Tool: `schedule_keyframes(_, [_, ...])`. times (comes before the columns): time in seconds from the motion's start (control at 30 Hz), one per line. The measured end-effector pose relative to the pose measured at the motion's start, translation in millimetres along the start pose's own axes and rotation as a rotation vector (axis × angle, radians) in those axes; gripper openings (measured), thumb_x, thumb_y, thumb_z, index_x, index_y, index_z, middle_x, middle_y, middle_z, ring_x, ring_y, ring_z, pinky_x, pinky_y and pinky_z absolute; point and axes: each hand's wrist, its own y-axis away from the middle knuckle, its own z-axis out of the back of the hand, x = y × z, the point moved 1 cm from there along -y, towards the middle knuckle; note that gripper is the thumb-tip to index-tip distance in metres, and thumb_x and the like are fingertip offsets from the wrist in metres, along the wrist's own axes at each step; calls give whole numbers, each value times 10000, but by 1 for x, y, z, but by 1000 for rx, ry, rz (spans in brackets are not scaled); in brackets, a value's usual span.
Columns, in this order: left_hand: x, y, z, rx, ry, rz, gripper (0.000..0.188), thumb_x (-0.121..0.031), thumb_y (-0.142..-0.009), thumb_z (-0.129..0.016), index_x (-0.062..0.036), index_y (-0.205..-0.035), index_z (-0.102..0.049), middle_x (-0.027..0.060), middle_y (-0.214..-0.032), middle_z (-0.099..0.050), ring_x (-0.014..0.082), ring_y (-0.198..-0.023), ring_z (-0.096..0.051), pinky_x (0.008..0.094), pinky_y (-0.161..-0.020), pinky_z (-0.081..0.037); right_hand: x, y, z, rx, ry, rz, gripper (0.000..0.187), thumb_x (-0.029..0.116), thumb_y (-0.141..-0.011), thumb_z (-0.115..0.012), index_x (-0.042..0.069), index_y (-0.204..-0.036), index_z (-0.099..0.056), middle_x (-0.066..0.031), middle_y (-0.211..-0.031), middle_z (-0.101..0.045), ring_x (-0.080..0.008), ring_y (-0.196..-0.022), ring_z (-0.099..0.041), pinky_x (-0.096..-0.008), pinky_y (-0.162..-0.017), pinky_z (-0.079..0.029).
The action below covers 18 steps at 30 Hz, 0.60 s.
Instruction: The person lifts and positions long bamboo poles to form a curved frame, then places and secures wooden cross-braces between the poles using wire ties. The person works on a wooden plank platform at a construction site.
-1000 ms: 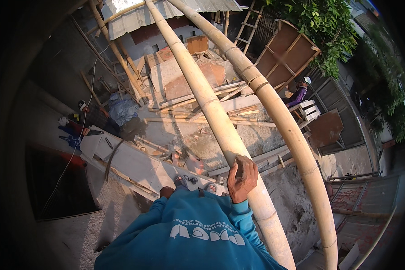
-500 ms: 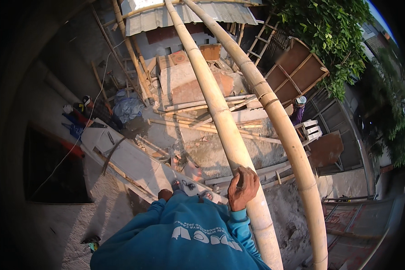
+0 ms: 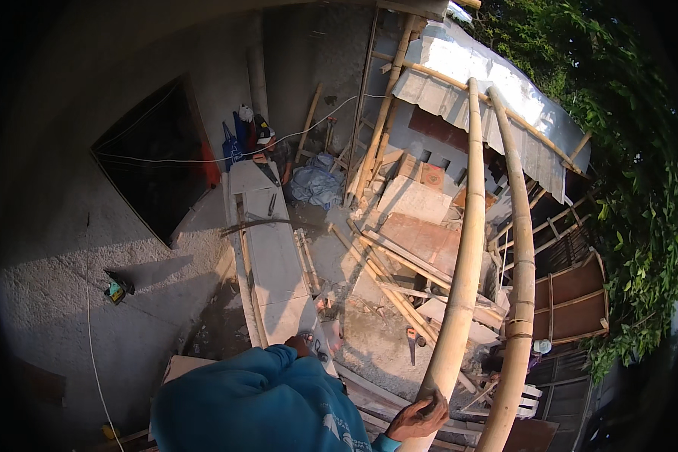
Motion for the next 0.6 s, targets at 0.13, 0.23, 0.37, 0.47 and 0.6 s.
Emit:
schedule_keyframes(0.13, [9, 0, -9, -57, 14, 12, 393, -324, -849, -582, -17, -1028, -750, 229, -1079, -710, 380, -1010, -690, 477, -894, -533, 1, -2, 0, -16, -83, 37, 176, 39, -950, -531, -26, -1051, -659, -163, -1043, -681, -361, -975, -586, -480, -909, -441])
schedule_keyframes(0.23, [2, -2, -12, -43, 8, 9, 389, -312, -853, -577, -11, -1031, -748, 230, -1081, -709, 383, -1017, -687, 471, -913, -527, -2, -3, 0, -33, -102, 56, 170, 29, -946, -540, -21, -1050, -666, -150, -1042, -685, -356, -970, -586, -472, -901, -444])
schedule_keyframes(0.37, [-6, 2, -5, -2, -32, -13, 374, -303, -849, -574, -9, -992, -754, 228, -1072, -712, 387, -1009, -687, 481, -903, -531, -4, -2, 0, 3, -85, 32, 193, 70, -963, -499, -36, -1055, -632, -163, -1069, -676, -366, -1008, -593, -495, -921, -442])
schedule_keyframes(0.47, [0, -8, -11, -10, -66, -21, 364, -305, -843, -578, -10, -956, -758, 232, -1065, -711, 391, -1005, -687, 479, -897, -536, 0, -4, 3, 16, -80, 44, 191, 65, -963, -499, -34, -1049, -638, -159, -1067, -681, -362, -991, -597, -484, -911, -444])
schedule_keyframes(0.6, [-4, -1, -9, -81, -10, 25, 382, -313, -849, -571, -8, -996, -748, 235, -1101, -701, 391, -1019, -683, 477, -909, -532, -2, -3, 0, 15, -47, 32, 205, 90, -988, -489, -33, -1040, -643, -149, -1038, -684, -352, -982, -593, -471, -889, -443])
